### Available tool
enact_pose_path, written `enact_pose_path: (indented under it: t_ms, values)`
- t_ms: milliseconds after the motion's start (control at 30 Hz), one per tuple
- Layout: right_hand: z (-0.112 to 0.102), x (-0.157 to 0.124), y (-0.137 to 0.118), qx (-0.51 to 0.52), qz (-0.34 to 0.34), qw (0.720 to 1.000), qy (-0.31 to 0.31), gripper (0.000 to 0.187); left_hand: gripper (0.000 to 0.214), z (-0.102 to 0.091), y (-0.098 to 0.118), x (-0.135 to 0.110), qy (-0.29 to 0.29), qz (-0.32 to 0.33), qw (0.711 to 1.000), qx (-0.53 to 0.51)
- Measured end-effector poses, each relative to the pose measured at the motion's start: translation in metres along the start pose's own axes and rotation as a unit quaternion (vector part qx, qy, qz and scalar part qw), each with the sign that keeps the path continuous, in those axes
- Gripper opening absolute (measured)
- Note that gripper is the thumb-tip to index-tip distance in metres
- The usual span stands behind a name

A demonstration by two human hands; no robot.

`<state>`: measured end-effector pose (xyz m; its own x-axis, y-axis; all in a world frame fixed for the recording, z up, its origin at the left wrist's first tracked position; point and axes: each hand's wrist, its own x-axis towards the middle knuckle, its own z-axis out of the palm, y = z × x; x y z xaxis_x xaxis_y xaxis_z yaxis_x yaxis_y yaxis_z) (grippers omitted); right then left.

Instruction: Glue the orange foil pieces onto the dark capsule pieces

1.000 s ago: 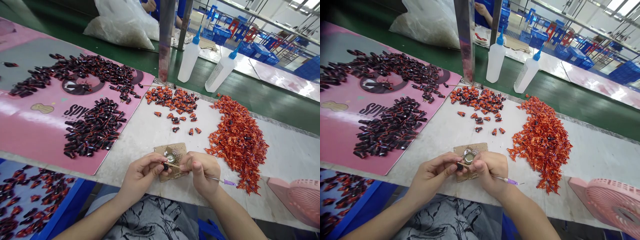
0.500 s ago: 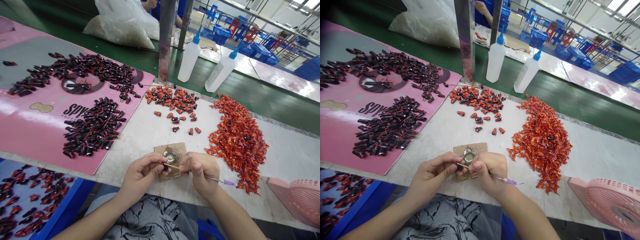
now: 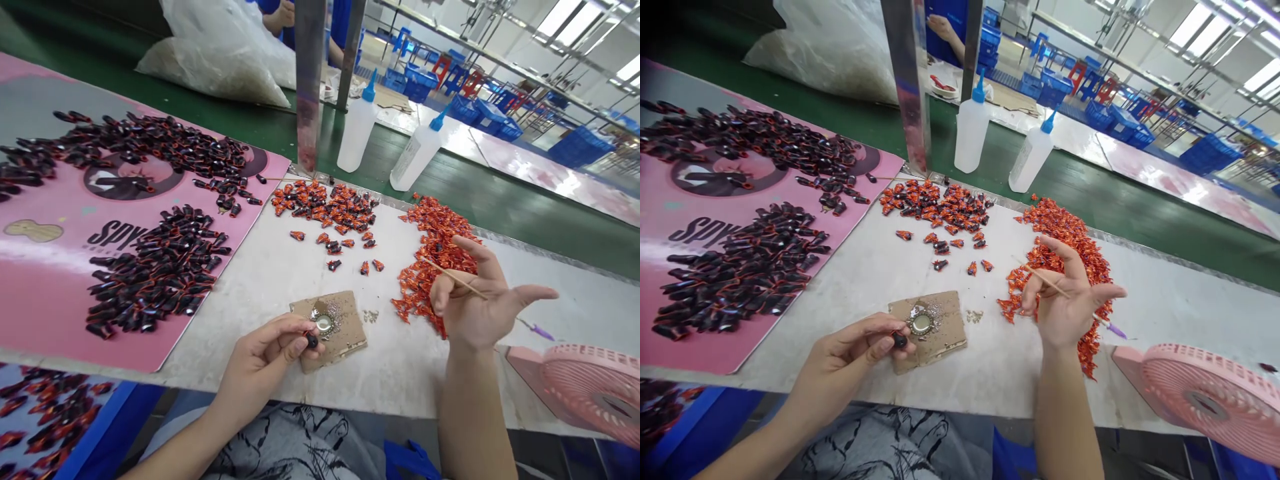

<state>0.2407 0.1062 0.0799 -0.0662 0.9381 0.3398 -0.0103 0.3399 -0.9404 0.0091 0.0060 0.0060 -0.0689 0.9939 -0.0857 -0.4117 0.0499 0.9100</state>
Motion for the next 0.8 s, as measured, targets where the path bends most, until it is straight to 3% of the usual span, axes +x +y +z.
enact_pose_path:
  t_ms: [67,167,333,433,600,800]
  values:
    - [-0.014,0.006,0.004,-0.053,0.008,0.998,0.026,0.078,0.011,-0.001,-0.001,0.0,-0.001,0.004,1.0,0.002]
    - [-0.025,0.009,0.013,-0.191,0.033,0.98,0.034,0.052,0.012,-0.002,-0.004,-0.001,0.004,0.0,1.0,0.002]
    - [-0.027,0.008,0.029,-0.425,0.025,0.899,-0.1,0.01,0.015,-0.005,-0.006,-0.003,0.009,-0.01,1.0,0.003]
    - [-0.024,0.009,0.036,-0.471,0.034,0.867,-0.159,0.011,0.018,-0.005,-0.006,-0.003,0.019,-0.021,1.0,0.001]
    - [-0.023,0.011,0.044,-0.456,0.053,0.871,-0.175,0.021,0.024,-0.005,-0.005,-0.003,0.029,-0.056,0.998,-0.015]
    - [-0.017,0.011,0.038,-0.398,0.035,0.906,-0.143,0.018,0.03,-0.004,0.004,-0.003,0.046,-0.07,0.995,-0.06]
